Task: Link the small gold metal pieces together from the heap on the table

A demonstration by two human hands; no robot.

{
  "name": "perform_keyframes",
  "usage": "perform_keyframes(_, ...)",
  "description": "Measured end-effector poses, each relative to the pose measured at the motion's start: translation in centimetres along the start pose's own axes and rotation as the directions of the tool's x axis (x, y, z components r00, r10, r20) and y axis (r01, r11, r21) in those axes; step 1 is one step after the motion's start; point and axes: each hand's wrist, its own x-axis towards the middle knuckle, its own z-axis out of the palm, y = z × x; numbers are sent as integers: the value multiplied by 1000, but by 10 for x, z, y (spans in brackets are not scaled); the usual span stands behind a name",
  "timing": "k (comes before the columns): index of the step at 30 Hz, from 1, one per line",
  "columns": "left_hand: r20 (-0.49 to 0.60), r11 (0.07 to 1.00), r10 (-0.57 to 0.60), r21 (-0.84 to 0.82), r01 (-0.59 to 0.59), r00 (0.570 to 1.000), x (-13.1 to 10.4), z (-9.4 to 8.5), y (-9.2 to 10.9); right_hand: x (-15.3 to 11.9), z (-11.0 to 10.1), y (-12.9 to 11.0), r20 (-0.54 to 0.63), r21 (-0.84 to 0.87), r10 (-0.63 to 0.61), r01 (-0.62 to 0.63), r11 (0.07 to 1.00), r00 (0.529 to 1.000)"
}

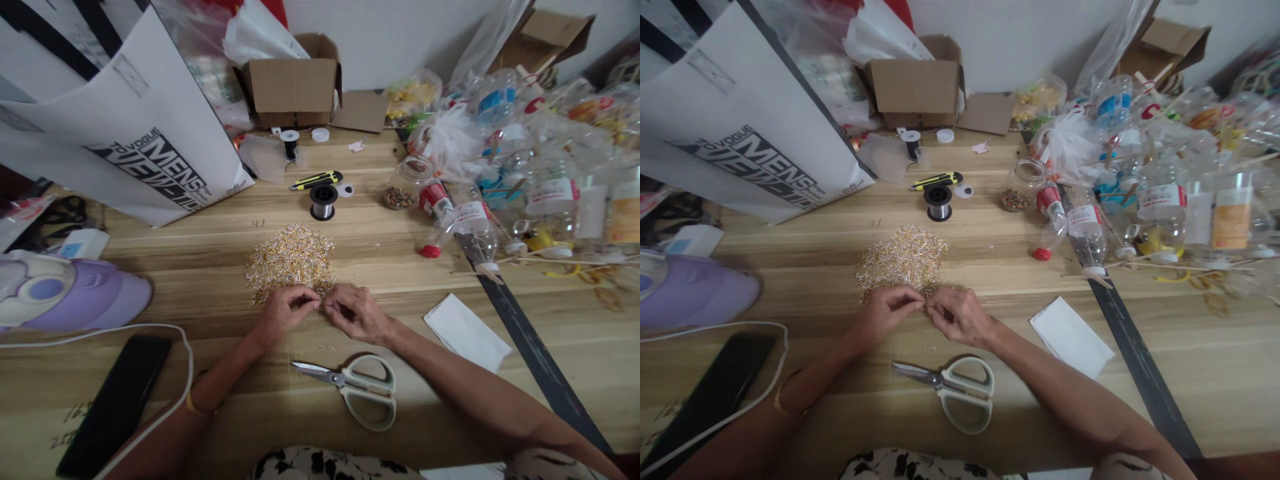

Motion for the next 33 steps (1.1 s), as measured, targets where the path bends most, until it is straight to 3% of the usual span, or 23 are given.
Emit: perform_keyframes(33,-4,999,28,16,-28,1000,0,1,-2,-1,-1,1,1,28,33,-33,999,999)
